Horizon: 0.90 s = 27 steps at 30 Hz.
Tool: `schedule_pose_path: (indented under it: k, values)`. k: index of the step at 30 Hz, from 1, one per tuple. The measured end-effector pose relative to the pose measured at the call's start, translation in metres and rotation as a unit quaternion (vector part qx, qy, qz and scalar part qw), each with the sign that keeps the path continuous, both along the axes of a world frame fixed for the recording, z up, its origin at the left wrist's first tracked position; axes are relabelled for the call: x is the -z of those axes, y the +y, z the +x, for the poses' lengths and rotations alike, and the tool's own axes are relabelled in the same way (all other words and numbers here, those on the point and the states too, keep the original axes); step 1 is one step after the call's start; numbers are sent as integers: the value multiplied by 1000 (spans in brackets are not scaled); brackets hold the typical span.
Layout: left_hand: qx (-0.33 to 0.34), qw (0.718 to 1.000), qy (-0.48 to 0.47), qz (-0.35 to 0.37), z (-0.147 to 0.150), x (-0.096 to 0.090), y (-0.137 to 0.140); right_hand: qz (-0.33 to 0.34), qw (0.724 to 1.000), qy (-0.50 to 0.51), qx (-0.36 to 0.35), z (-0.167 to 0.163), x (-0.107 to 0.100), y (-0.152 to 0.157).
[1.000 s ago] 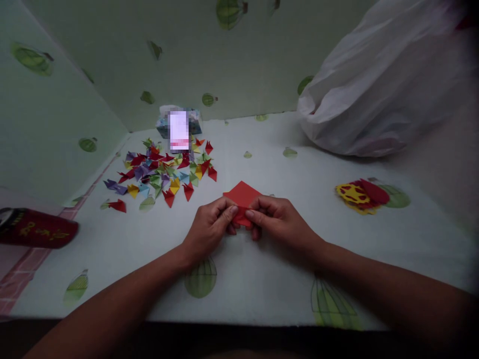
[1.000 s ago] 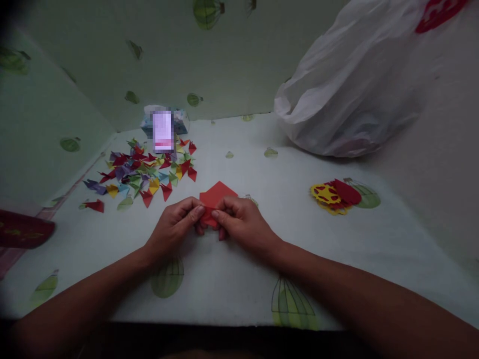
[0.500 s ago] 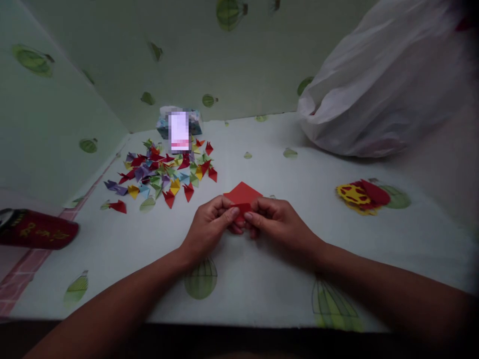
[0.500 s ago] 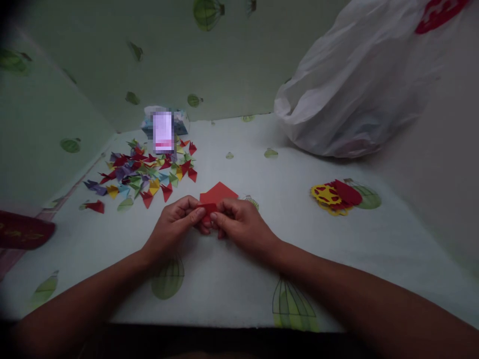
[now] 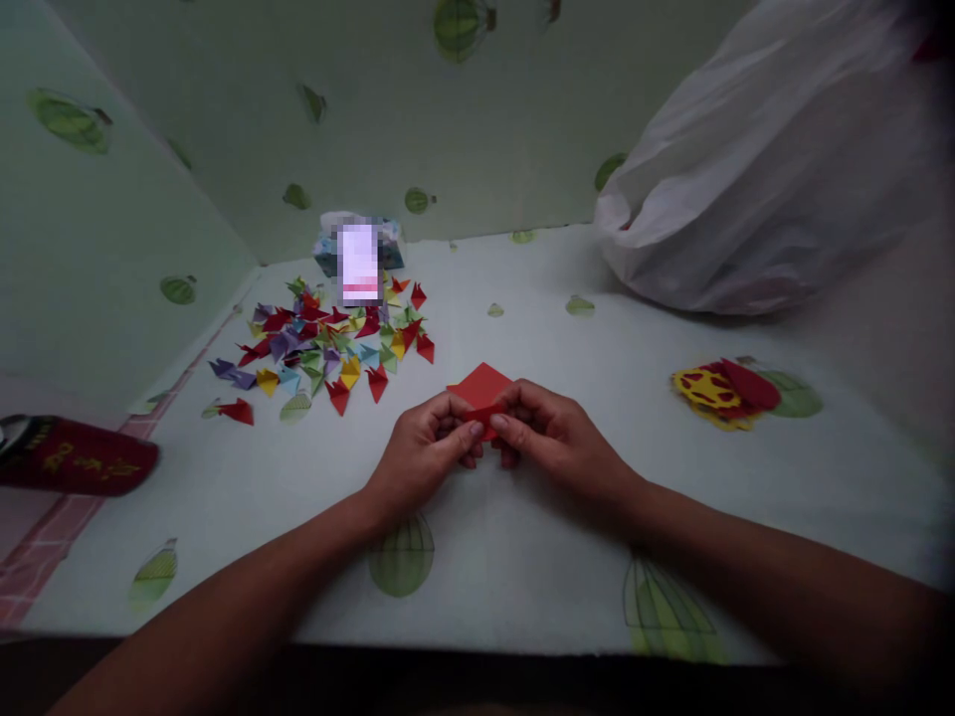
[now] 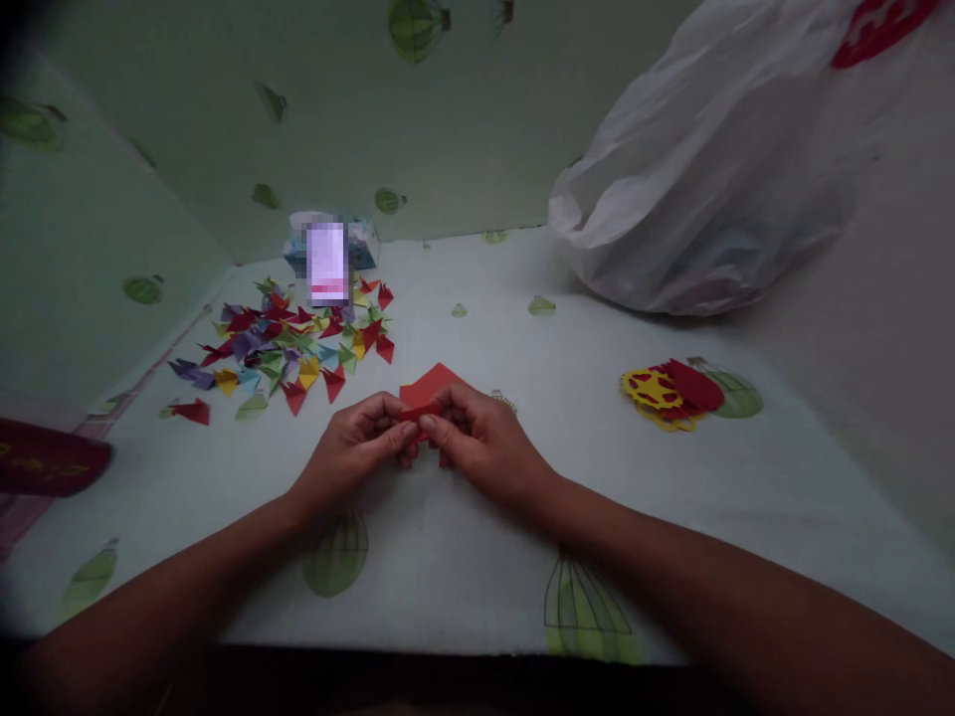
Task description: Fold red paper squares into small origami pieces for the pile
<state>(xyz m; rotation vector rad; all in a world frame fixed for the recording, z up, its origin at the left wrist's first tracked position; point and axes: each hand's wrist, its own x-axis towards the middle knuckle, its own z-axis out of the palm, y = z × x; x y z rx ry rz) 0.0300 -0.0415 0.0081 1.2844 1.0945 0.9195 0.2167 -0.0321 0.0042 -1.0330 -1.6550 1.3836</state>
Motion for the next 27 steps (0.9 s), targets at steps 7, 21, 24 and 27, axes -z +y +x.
schedule_pose_path:
  k: [7,21,24,27]
  values:
    - [58,998,36,-5,0,-2,-1,2,999,-42,13,1,-3,-3]
    - [17,999,-26,-21,-4,3,2,-90,994,63,-5,1,-2,-1]
    - [-4,998,-47,-38,-3,5,1,-82,995,60,-9,2,-3,1]
    - [-36,993,-88,-64,-1,7,1,-71,994,83,-10,3,-3,2]
